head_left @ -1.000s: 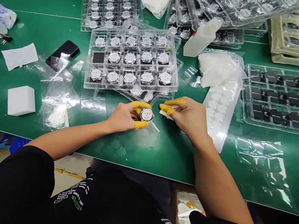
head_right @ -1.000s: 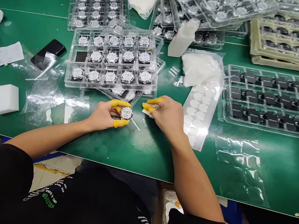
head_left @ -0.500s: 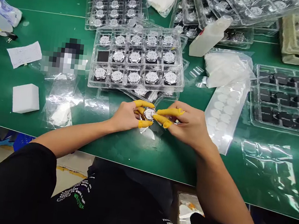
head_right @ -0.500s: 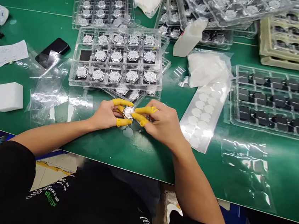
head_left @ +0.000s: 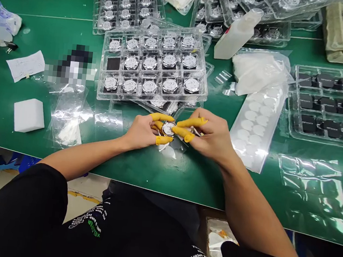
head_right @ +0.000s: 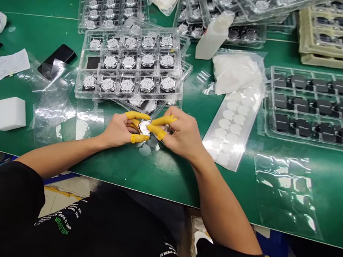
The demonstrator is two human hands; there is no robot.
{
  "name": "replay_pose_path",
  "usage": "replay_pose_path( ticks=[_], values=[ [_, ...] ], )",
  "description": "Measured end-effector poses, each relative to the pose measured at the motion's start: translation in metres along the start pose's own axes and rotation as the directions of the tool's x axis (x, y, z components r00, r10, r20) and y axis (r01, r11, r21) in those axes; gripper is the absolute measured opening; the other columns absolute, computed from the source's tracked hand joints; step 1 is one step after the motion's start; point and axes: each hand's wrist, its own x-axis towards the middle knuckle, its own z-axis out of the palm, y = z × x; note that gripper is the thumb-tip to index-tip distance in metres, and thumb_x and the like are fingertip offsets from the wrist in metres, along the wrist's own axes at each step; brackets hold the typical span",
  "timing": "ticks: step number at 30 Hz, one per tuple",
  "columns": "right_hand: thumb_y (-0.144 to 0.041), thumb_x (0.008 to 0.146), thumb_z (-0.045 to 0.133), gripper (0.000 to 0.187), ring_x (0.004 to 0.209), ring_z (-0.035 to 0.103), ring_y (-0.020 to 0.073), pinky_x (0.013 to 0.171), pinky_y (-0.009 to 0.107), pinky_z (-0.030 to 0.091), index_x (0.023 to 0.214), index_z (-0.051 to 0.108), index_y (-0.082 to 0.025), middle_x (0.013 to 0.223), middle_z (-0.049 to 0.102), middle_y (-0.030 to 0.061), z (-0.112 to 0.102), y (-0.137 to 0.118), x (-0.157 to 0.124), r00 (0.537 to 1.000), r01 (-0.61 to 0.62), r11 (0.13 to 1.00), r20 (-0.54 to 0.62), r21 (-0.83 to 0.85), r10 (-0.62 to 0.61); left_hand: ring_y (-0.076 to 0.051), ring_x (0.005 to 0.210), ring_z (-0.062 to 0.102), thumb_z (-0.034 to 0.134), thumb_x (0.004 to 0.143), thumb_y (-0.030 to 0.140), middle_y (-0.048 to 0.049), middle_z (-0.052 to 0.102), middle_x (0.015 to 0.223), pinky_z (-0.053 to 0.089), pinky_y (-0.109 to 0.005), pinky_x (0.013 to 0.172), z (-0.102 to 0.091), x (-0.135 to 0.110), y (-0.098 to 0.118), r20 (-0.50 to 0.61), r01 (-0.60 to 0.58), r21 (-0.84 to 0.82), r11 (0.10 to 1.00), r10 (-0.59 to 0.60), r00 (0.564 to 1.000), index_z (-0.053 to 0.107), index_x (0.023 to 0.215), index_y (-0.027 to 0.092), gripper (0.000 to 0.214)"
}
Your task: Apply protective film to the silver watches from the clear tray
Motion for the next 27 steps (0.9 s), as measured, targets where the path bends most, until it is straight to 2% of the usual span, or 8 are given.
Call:
replay_pose_path(
  ticks=[2,6,9,15,18,20,24,27],
  values=[
    [-0.041,0.088,0.072,0.017,0.059,0.05,0.0131,0.054,0.029,0.038,0.084,0.078,-0.025,0.069,0.056,0.0011,0.0,-0.002,0.0,0.998,-0.023,1.0,0.051,0.015,0.022,-0.013,0.071,0.071,0.087,0.059,0.016,-0.0026,0.076,0.082,0.062,-0.026,0.072,0.001,-0.001,-0.001,-0.001,-0.012,0.029,0.999,0.012,1.0,0.072,0.118,0.014,0.061],
    [-0.048,0.087,0.071,0.023,0.062,0.051,0.0154,0.057,0.032,0.041,0.085,0.078,-0.026,0.07,0.057,0.0026,0.001,-0.006,0.001,0.991,-0.134,0.989,-0.005,-0.069,0.134,-0.012,0.068,0.07,0.089,0.061,0.02,-0.0021,0.075,0.08,0.061,-0.025,0.068,0.002,-0.001,-0.003,-0.027,-0.01,0.013,1.0,0.01,1.0,0.072,0.119,0.015,0.061],
    [-0.048,0.088,0.07,0.024,0.06,0.05,0.0148,0.055,0.032,0.04,0.084,0.078,-0.026,0.068,0.055,0.0018,0.004,-0.005,0.002,0.992,-0.101,0.994,0.069,-0.032,0.103,-0.012,0.07,0.071,0.089,0.06,0.018,-0.0037,0.077,0.085,0.061,-0.025,0.07,0.002,0.0,-0.003,-0.02,-0.003,-0.01,1.0,0.003,1.0,0.071,0.12,0.014,0.063],
    [-0.041,0.089,0.071,0.02,0.086,0.06,0.0245,0.075,0.04,0.048,0.092,0.077,-0.023,0.088,0.065,0.01,-0.021,0.01,0.0,0.965,-0.237,0.922,-0.18,-0.305,0.189,-0.016,0.082,0.075,0.091,0.063,0.029,-0.0044,0.079,0.091,0.065,-0.03,0.081,0.003,-0.001,0.002,-0.09,-0.097,0.021,0.995,0.098,0.991,0.07,0.122,0.016,0.063],
    [-0.04,0.083,0.077,0.033,0.101,0.061,0.0291,0.085,0.043,0.05,0.112,0.073,-0.024,0.103,0.069,0.0118,-0.034,0.008,-0.005,0.974,-0.226,0.941,-0.07,-0.252,0.215,-0.018,0.09,0.076,0.089,0.067,0.034,-0.0042,0.079,0.096,0.065,-0.034,0.09,0.001,-0.001,0.002,-0.157,-0.223,0.063,0.973,0.23,0.96,0.069,0.123,0.018,0.062],
    [-0.038,0.083,0.076,0.036,0.098,0.064,0.0271,0.083,0.042,0.052,0.116,0.07,-0.025,0.1,0.072,0.0085,-0.031,0.0,-0.008,0.965,-0.254,0.957,0.033,-0.14,0.261,-0.019,0.092,0.077,0.088,0.069,0.038,-0.0047,0.079,0.098,0.065,-0.034,0.091,0.0,-0.001,0.002,-0.171,-0.266,0.085,0.96,0.277,0.945,0.068,0.124,0.017,0.062],
    [-0.034,0.082,0.075,0.02,0.091,0.07,0.0251,0.087,0.042,0.053,0.099,0.071,-0.025,0.086,0.073,0.0037,-0.018,-0.011,-0.008,0.934,-0.348,0.935,0.062,-0.067,0.352,-0.019,0.094,0.076,0.089,0.069,0.042,-0.0062,0.078,0.107,0.063,-0.036,0.093,-0.003,0.001,0.001,-0.148,-0.32,0.187,0.929,0.349,0.925,0.069,0.121,0.019,0.061],
    [-0.035,0.082,0.075,0.012,0.091,0.071,0.0247,0.086,0.041,0.054,0.085,0.071,-0.024,0.099,0.076,0.0055,-0.018,-0.011,-0.006,0.924,-0.367,0.928,0.087,-0.062,0.371,-0.02,0.095,0.076,0.091,0.066,0.041,-0.0066,0.078,0.11,0.063,-0.037,0.094,-0.005,0.003,0.001,-0.11,-0.364,0.166,0.916,0.384,0.917,0.07,0.119,0.02,0.061]
  ],
)
